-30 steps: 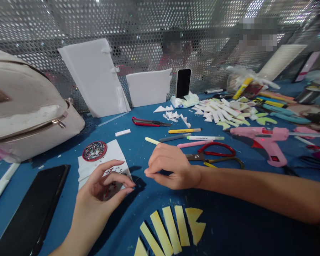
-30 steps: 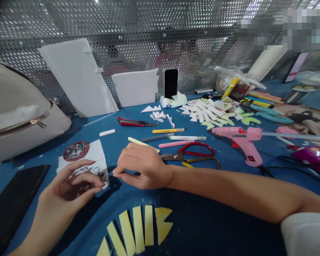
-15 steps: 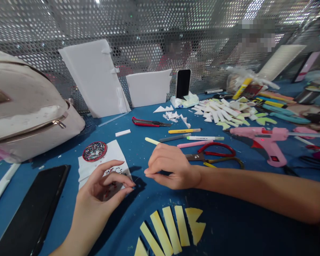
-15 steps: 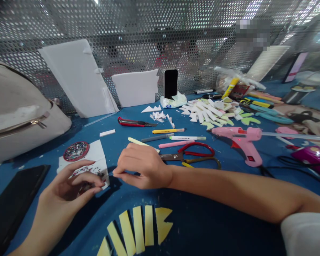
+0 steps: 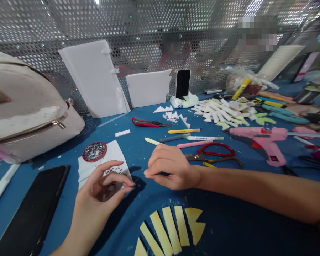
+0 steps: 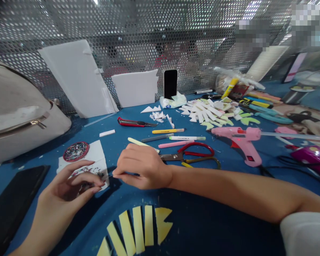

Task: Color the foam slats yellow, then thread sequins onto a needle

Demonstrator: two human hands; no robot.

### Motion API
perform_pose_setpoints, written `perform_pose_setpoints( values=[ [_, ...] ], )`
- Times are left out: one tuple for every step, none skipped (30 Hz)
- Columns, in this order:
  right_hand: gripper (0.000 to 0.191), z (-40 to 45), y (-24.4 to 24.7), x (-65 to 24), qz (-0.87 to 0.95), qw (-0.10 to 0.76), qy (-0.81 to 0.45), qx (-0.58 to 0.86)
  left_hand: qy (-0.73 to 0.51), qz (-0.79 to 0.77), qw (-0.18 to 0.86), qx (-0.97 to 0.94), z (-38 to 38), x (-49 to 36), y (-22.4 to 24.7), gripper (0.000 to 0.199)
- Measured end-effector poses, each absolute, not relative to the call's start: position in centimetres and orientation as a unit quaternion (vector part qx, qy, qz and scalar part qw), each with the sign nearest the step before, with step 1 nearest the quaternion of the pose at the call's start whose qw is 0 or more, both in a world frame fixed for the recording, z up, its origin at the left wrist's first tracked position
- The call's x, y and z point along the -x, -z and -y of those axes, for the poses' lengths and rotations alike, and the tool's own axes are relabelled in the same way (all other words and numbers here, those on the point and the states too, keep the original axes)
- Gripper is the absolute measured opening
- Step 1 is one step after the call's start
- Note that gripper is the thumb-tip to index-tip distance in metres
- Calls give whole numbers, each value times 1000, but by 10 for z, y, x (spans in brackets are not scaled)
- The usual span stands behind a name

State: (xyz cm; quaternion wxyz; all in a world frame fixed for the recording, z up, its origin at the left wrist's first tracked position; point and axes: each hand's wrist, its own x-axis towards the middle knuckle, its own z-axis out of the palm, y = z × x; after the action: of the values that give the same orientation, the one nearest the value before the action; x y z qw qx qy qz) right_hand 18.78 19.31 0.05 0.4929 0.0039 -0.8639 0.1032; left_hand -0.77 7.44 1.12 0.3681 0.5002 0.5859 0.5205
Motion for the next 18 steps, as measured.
perform_pose_setpoints(
  values=[
    [9, -193, -1, -188, 864, 493, -104, -5, -519, -587, 367, -502, -74, 8, -11, 41],
    [9, -193, 0, -188, 863, 494, -104, -5, -517, -588, 365, -504, -75, 9, -11, 41],
    [9, -193, 0, -188, 864, 493, -104, -3, -516, -589, 364, -505, -75, 9, -10, 41],
    [9, -193, 0, -188, 864, 493, -105, 0, -516, -589, 363, -506, -75, 9, -10, 42],
    [9, -193, 0, -188, 864, 492, -104, 3, -517, -587, 362, -507, -75, 9, -9, 42],
    [9, -193, 0, -188, 865, 492, -104, 5, -519, -586, 361, -508, -75, 10, -9, 42],
    [9, -193, 0, -189, 865, 491, -103, 6, -521, -584, 361, -508, -75, 10, -8, 42],
    [9, -193, 0, -189, 865, 491, -102, 5, -523, -582, 361, -508, -75, 10, -8, 42],
    [9, -193, 0, -189, 865, 491, -102, 5, -524, -581, 362, -507, -75, 10, -8, 42],
    [9, -193, 1, -189, 865, 492, -102, 4, -525, -580, 362, -506, -75, 10, -8, 42],
    [9, -193, 1, -189, 864, 492, -102, 3, -526, -580, 363, -505, -75, 10, -8, 42],
    [9, -193, 1, -188, 864, 494, -103, 4, -526, -581, 363, -504, -75, 10, -8, 42],
    [8, -193, 1, -188, 862, 496, -103, 4, -525, -582, 364, -503, -75, 9, -8, 42],
    [8, -193, 1, -188, 861, 498, -104, 4, -525, -583, 365, -501, -75, 9, -8, 41],
    [7, -193, 1, -188, 859, 501, -104, 3, -527, -583, 365, -499, -75, 9, -9, 41],
    [7, -193, 1, -188, 858, 503, -104, 1, -529, -583, 366, -497, -75, 8, -9, 40],
    [7, -193, 1, -188, 857, 504, -104, -1, -532, -582, 366, -495, -75, 8, -9, 40],
    [6, -194, 1, -188, 857, 505, -103, -3, -534, -580, 366, -495, -75, 8, -9, 40]
  ],
)
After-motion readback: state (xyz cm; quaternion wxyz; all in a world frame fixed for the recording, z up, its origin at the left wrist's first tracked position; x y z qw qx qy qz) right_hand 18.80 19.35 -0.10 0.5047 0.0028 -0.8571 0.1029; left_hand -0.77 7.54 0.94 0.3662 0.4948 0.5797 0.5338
